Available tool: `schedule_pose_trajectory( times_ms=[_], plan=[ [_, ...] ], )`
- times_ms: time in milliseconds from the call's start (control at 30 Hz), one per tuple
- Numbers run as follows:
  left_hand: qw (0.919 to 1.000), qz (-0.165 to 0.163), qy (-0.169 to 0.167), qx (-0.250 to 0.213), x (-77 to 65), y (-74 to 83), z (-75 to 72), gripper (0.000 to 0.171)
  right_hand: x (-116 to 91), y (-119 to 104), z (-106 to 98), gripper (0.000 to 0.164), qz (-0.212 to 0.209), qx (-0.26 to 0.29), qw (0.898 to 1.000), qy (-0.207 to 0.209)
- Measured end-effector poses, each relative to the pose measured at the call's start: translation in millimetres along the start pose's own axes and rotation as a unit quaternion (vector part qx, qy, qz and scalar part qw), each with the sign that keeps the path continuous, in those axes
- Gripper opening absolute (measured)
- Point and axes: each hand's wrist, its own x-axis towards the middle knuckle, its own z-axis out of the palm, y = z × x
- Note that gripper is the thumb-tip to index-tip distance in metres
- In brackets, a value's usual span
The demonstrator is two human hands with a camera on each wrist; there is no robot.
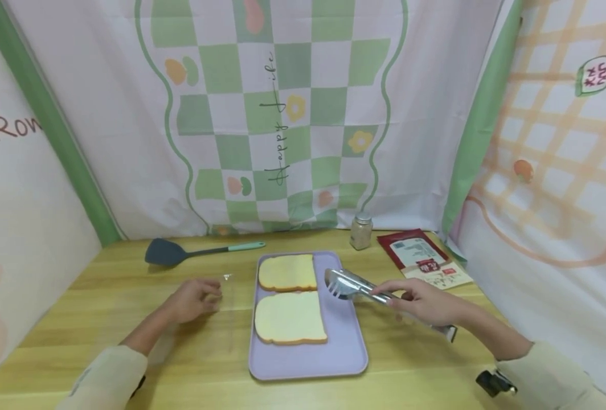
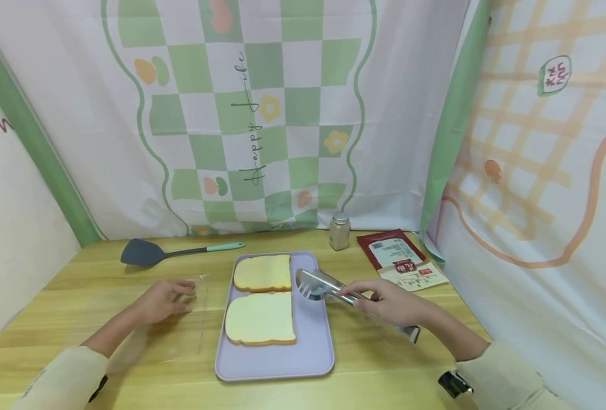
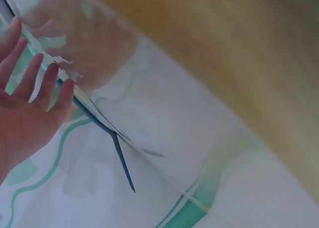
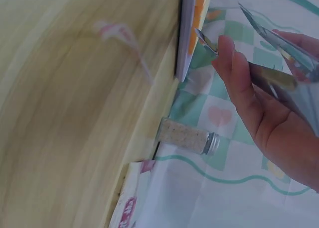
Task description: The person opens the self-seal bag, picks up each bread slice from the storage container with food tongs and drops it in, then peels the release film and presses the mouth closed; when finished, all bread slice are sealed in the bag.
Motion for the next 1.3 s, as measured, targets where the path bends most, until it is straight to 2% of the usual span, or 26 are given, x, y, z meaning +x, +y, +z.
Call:
schedule_pose_trajectory(
  times_ms=[233,333,467,633,733,833,1033,1300],
  plan=[
    [0.9999,-0.008,-0.001,-0.007,3.6,-2.4,5.1,0.023,-5.8,11.5,-4.1,0.032,0.003,0.004,1.0,0.006],
    [0.9999,0.008,0.005,-0.012,3.7,-2.1,7.9,0.023,-10.0,13.9,-4.6,0.032,0.002,-0.006,1.0,0.016],
    [0.9995,0.028,0.011,0.002,4.3,-1.6,10.8,0.024,-15.8,19.8,-6.7,0.031,-0.003,-0.051,0.997,0.051],
    [0.9999,-0.006,-0.008,0.013,5.8,-1.1,9.8,0.028,-19.3,26.8,-9.3,0.029,0.002,-0.146,0.986,0.079],
    [0.9995,-0.02,-0.01,0.021,6.2,1.0,6.0,0.029,-19.7,30.2,-9.0,0.029,0.005,-0.185,0.979,0.087],
    [0.9994,-0.014,-0.015,0.028,5.6,4.8,-2.1,0.029,-19.7,32.3,-8.4,0.03,0.014,-0.192,0.977,0.091],
    [0.9977,-0.024,-0.055,0.031,2.2,7.9,-18.6,0.032,-19.4,37.3,-8.2,0.034,0.033,-0.195,0.977,0.08],
    [0.996,-0.031,-0.074,0.04,3.0,0.9,-11.0,0.029,-18.5,43.0,-3.3,0.036,0.002,-0.225,0.971,0.079]
  ],
)
